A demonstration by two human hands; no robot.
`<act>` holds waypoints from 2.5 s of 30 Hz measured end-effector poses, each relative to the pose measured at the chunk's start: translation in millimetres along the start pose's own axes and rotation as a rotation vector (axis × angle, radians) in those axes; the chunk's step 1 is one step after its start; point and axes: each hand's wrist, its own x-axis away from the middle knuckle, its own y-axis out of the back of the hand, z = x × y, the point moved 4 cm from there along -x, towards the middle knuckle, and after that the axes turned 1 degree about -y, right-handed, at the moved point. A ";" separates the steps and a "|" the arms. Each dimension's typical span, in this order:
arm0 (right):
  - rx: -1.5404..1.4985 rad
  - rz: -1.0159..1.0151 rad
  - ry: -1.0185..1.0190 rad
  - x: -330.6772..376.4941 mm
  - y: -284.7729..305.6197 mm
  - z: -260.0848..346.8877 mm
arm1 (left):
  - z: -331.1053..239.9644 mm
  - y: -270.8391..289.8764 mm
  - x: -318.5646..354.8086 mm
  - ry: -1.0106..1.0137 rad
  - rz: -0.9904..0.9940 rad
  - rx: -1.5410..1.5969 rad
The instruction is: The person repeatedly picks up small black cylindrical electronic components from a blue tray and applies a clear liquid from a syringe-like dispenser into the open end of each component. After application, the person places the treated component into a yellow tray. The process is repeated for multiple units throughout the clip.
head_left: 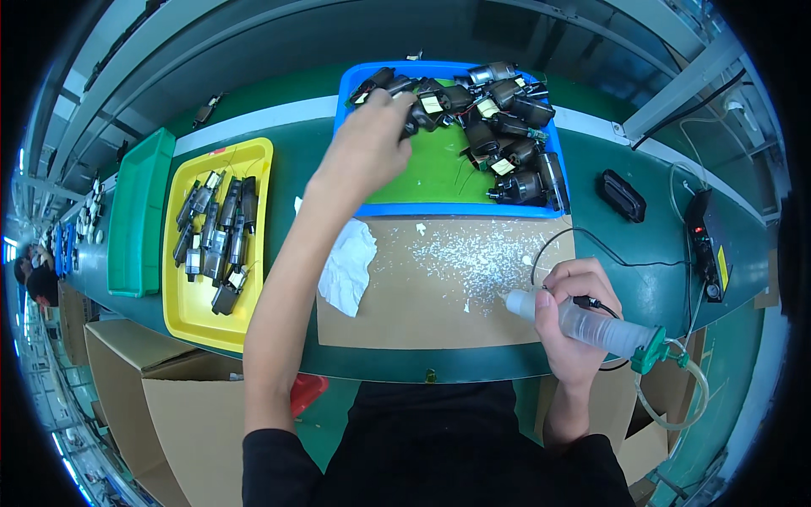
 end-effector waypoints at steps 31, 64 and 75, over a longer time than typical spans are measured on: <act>-0.130 0.012 0.356 -30.6 -8.9 65.5 | -78.4 -9.6 78.5 0.234 0.393 2.180; -0.048 0.167 0.415 -27.3 -20.7 78.4 | -79.1 0.0 92.8 0.196 0.477 1.936; -0.171 0.134 0.378 -25.5 -24.5 73.2 | -78.0 -1.6 95.8 0.176 0.451 1.957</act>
